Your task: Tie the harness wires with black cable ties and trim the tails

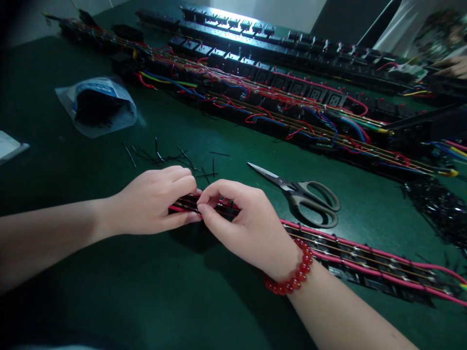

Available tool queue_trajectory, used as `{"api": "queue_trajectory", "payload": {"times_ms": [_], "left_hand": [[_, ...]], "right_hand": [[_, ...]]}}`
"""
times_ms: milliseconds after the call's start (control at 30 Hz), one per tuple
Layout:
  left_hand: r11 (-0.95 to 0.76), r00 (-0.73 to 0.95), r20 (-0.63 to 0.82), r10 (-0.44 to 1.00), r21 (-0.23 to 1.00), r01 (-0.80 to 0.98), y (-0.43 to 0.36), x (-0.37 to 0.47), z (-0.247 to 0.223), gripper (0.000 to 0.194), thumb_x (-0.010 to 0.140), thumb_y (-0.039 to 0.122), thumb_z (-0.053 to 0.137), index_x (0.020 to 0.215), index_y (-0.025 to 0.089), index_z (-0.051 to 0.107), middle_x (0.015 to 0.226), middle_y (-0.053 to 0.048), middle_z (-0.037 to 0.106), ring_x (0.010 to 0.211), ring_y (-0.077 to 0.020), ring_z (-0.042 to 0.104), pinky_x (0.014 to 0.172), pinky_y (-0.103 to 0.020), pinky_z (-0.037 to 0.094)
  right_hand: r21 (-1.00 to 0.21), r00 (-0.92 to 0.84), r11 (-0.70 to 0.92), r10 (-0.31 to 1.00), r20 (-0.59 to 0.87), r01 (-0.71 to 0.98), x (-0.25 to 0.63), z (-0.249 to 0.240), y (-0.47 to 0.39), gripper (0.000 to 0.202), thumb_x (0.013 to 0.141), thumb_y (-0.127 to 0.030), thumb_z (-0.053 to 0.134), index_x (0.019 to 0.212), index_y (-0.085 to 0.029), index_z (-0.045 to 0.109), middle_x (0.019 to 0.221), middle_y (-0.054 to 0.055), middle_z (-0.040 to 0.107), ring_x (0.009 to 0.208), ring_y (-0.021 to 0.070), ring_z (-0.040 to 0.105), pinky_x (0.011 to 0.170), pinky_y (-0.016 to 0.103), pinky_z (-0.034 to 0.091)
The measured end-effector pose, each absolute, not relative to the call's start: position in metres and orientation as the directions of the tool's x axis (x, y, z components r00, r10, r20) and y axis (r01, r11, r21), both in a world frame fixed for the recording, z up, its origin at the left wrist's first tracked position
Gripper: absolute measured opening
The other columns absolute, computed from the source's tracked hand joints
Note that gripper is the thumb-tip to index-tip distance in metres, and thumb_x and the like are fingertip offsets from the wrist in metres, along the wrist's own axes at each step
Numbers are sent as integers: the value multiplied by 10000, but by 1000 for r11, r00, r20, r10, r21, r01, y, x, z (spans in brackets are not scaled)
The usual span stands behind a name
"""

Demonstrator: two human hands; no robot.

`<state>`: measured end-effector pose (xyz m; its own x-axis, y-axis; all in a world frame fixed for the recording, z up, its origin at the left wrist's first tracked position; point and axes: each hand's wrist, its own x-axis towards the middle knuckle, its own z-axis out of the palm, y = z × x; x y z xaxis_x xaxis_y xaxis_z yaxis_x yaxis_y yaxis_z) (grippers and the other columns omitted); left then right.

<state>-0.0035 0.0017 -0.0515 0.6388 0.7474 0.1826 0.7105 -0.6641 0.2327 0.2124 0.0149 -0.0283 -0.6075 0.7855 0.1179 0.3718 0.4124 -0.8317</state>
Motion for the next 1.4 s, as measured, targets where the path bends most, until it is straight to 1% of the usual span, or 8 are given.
{"api": "queue_trajectory", "payload": {"times_ms": [167, 333, 533, 733, 933, 1133, 1233, 1400], "left_hand": [[-654, 631, 173, 756, 229, 721, 1, -2, -52, 254, 968, 450, 541, 916, 204, 505, 836, 1, 526, 759, -184, 506, 616, -296, 337], [-640, 620, 164, 768, 242, 729, 2, -1, -52, 209, 928, 390, 591, 900, 199, 510, 840, 0, 525, 757, -182, 500, 610, -296, 341], [-651, 634, 158, 757, 260, 713, 3, -3, -54, 270, 969, 472, 526, 914, 208, 512, 835, 0, 528, 751, -185, 496, 599, -293, 321], [-654, 640, 146, 754, 258, 712, 3, -3, -53, 282, 938, 473, 589, 898, 209, 496, 837, 3, 528, 746, -182, 494, 601, -291, 317], [-658, 643, 152, 751, 262, 706, 3, -3, -53, 288, 954, 489, 561, 910, 209, 509, 846, 0, 535, 763, -187, 498, 611, -305, 328], [-654, 641, 148, 753, 272, 706, 3, -3, -52, 305, 976, 507, 506, 931, 205, 522, 859, -8, 552, 772, -190, 507, 613, -312, 339], [-661, 649, 148, 747, 275, 698, 2, -4, -51, 275, 975, 476, 504, 934, 204, 519, 872, -15, 563, 782, -192, 517, 617, -313, 347], [-663, 651, 145, 745, 267, 700, 3, -4, -51, 226, 964, 425, 514, 930, 201, 520, 866, -18, 571, 777, -190, 529, 614, -307, 355]], "right_hand": [[-833, -648, 428, 753, 115, 350, 212, -28, 16, 89, 842, -127, 644, 866, -190, 703, 870, 22, 731, 794, 161, 682, 721, 289, 555], [-802, -696, 500, 701, 155, 326, 211, -29, 16, 102, 829, -99, 653, 826, -195, 687, 859, 25, 714, 849, 162, 646, 777, 293, 534], [-778, -674, 529, 713, 192, 338, 211, -30, 17, 102, 825, -104, 667, 827, -206, 678, 858, 27, 713, 839, 173, 621, 780, 316, 521], [-773, -705, 537, 689, 171, 338, 212, -29, 18, 120, 835, -95, 656, 829, -215, 664, 843, 21, 703, 805, 167, 614, 765, 313, 519], [-748, -695, 559, 694, 186, 357, 210, -30, 16, 124, 855, -97, 639, 835, -210, 684, 870, 42, 708, 837, 181, 625, 749, 313, 530], [-805, -677, 490, 719, 155, 335, 213, -28, 18, 129, 887, -111, 614, 845, -210, 687, 858, 38, 707, 820, 175, 644, 724, 304, 532], [-836, -660, 440, 740, 131, 328, 215, -28, 19, 111, 894, -129, 612, 849, -206, 677, 849, 30, 706, 792, 164, 650, 695, 292, 532], [-828, -645, 440, 753, 130, 347, 214, -28, 18, 100, 875, -126, 622, 839, -204, 674, 842, 28, 707, 774, 160, 653, 673, 291, 535]]}}
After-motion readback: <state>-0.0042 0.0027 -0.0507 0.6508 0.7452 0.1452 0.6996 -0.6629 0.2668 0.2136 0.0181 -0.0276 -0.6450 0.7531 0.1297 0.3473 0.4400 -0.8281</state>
